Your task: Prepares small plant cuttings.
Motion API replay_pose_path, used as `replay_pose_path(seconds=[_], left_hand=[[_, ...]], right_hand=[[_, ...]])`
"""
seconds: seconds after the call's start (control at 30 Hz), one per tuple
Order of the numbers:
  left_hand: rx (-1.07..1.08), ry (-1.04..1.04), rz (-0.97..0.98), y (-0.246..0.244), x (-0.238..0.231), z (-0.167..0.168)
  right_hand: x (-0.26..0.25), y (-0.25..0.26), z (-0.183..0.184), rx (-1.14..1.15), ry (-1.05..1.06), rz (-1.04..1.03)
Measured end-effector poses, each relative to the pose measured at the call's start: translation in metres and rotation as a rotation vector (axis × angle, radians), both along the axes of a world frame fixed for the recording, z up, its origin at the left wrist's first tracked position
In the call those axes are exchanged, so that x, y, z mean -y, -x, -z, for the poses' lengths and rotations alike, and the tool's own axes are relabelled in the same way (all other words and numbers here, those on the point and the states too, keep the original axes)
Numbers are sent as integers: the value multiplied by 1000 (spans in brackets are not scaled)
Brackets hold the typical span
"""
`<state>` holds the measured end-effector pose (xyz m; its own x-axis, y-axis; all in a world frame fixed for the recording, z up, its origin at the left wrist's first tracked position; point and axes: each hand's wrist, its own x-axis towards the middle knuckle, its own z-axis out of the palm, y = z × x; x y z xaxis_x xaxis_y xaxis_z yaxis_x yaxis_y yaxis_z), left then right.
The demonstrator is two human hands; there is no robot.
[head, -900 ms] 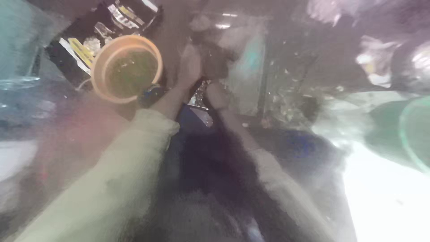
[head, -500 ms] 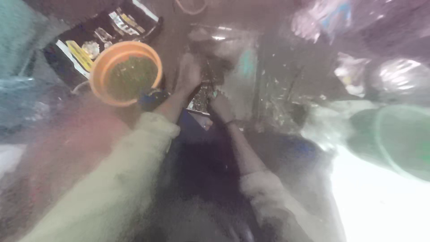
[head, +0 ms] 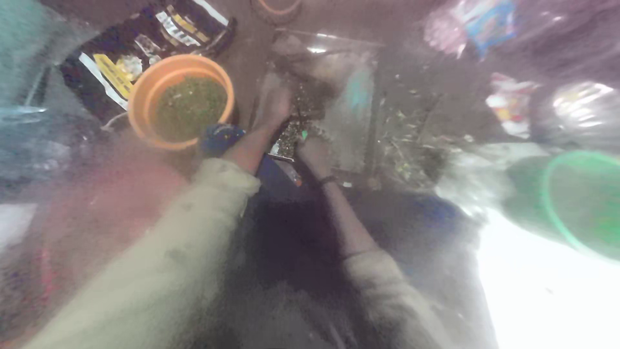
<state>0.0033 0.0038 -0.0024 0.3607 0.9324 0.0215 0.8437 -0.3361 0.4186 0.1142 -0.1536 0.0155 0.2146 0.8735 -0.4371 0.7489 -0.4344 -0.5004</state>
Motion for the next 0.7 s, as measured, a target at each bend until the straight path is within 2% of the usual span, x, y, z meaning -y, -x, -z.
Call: replay_pose_path(seconds=[0.17, 0.3, 0.37, 0.43, 0.5, 0.6, 0.7], left_hand=[[-20, -15, 38, 2, -6, 6], [-61, 71, -61, 1, 0, -3], [-79, 83, -82, 0, 1, -4], [-112, 14, -53, 3, -5, 10], [-118, -31, -44, 3, -12, 20], [-97, -50, -52, 5, -13, 23], [-123, -23, -8, 1, -7, 7]], right_hand=[[-9, 2, 15, 26, 65, -23], [-3, 4, 31, 79, 14, -157], [19, 2, 32, 90, -39, -224], [29, -1, 40, 89, -65, -201], [6, 2, 42, 121, -10, -207], [-36, 10, 71, 195, -107, -203], [-50, 7, 45, 138, -43, -285]])
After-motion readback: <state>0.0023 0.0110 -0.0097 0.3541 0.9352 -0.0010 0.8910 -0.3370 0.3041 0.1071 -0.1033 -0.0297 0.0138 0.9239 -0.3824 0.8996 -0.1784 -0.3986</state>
